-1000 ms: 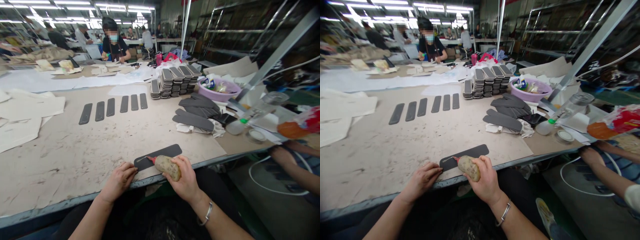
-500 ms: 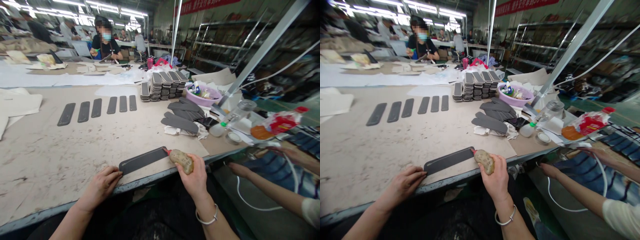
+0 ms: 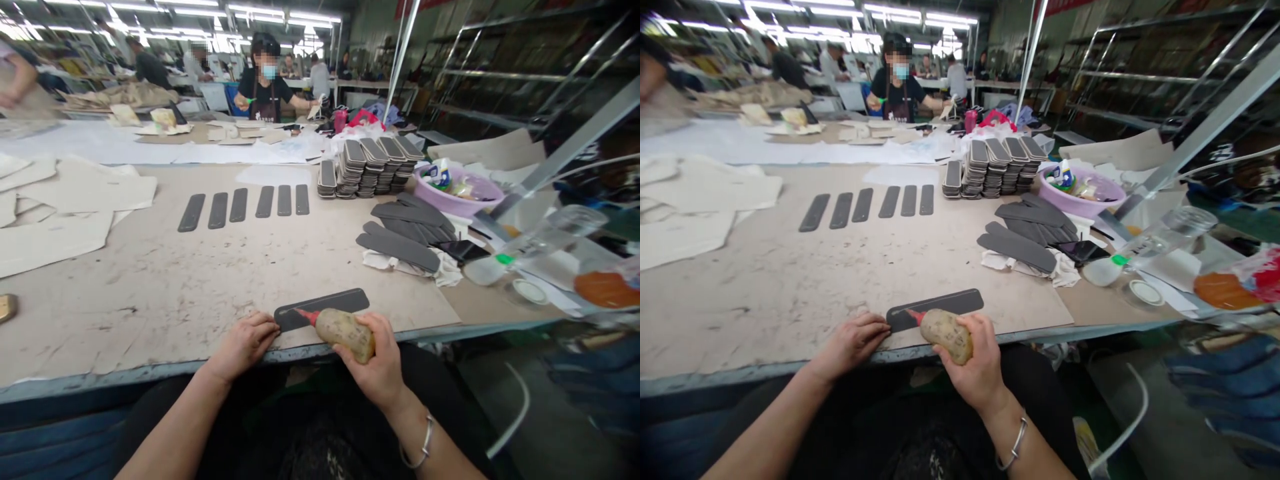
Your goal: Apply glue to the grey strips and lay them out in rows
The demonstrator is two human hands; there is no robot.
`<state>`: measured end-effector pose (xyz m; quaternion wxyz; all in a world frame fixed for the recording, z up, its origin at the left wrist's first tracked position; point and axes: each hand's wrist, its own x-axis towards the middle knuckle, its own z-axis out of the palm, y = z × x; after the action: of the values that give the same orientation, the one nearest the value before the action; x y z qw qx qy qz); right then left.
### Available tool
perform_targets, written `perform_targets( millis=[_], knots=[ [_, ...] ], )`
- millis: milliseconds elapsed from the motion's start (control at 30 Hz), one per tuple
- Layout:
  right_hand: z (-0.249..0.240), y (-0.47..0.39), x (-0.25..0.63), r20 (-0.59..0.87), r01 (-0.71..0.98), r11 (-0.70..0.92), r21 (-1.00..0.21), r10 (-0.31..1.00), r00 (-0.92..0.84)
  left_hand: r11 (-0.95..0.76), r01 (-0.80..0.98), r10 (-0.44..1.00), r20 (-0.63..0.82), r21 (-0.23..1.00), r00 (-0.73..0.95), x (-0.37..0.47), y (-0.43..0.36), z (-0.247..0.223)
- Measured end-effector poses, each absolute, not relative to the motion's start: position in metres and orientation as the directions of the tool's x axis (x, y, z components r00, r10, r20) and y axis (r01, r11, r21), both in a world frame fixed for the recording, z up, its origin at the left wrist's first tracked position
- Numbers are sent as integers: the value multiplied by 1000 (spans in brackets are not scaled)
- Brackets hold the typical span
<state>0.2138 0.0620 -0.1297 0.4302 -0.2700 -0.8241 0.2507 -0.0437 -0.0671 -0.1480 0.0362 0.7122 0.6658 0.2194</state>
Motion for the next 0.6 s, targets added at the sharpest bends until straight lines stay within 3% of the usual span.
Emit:
perform_targets(
  millis=[600],
  knots=[
    [-131, 45, 208, 459, 207, 703, -681, 630, -626, -119, 923, 963, 269, 367, 17, -44, -66, -150]
  ],
)
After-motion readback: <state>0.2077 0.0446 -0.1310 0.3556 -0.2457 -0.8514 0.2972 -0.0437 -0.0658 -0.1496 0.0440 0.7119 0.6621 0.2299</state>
